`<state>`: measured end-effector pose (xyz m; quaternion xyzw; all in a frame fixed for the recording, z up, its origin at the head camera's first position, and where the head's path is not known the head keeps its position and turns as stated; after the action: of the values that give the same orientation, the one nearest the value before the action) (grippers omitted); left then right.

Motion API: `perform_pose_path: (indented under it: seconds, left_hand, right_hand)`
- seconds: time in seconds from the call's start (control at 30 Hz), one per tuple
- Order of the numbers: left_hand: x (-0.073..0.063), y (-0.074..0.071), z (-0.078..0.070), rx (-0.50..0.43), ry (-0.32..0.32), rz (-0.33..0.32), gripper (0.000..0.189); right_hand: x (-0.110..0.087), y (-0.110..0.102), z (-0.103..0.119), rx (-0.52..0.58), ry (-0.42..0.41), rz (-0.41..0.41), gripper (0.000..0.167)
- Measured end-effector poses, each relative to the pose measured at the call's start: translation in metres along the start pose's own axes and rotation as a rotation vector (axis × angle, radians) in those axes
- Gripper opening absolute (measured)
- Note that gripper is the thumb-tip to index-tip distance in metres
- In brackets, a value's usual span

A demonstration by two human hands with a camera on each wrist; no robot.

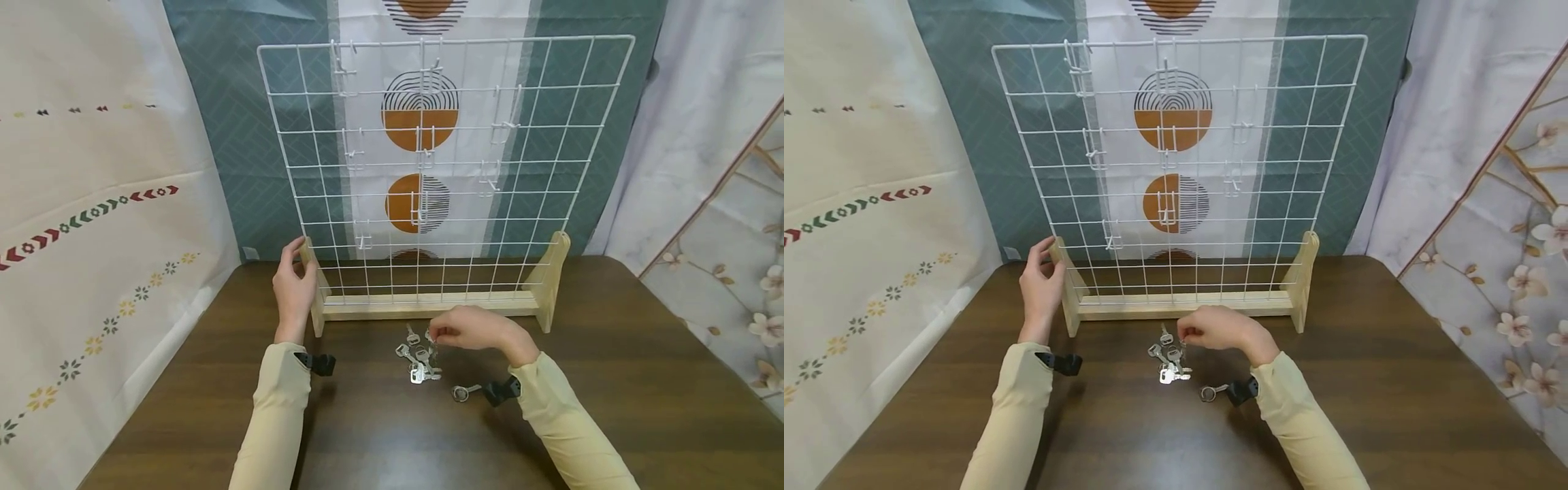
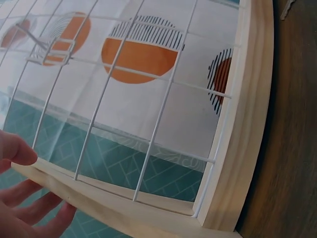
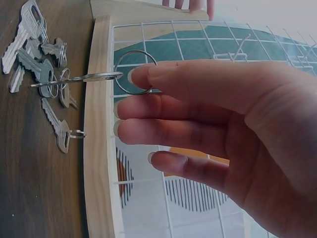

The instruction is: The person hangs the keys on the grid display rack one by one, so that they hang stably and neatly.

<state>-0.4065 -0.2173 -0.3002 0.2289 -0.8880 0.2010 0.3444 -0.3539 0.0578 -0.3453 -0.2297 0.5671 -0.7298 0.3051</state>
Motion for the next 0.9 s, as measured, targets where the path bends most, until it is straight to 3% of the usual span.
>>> perform_pose_path:
  seconds: [0.17, 0.5, 0.63, 0.73, 0.9]
  left_hand:
    - [-0.002, -0.004, 0.001, 0.004, 0.003, -0.032, 0.047]
    - [0.0, -0.003, -0.001, 0.002, 0.007, -0.067, 0.047]
    - [0.0, -0.002, 0.001, 0.007, -0.001, -0.061, 0.047]
    - [0.001, -0.003, 0.0, 0.012, 0.008, -0.061, 0.045]
    - [0.002, -0.004, 0.001, 0.013, 0.027, -0.053, 0.044]
  right_hand:
    - [0.001, -0.001, -0.001, 0.011, 0.011, -0.018, 0.008]
    - [-0.005, -0.042, 0.0, -0.045, 0.081, -0.213, 0.007]
    - [-0.005, -0.069, 0.012, -0.123, 0.098, -0.281, 0.008]
    - [-0.001, -0.094, 0.026, -0.176, 0.063, -0.327, 0.009]
    - [0.01, -0.139, 0.053, -0.245, 0.005, -0.336, 0.008]
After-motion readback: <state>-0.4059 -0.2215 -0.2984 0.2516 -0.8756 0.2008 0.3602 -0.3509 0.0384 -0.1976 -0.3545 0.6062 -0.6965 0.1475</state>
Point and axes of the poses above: each hand's wrist, its own x-axis towards the middle knuckle, its own y-axis out of the palm, z = x × y, the point moved 10 cm from there along x, towards the middle knuckle, and after that the axes turned 13 degrees about y, right-handed, at the moved point
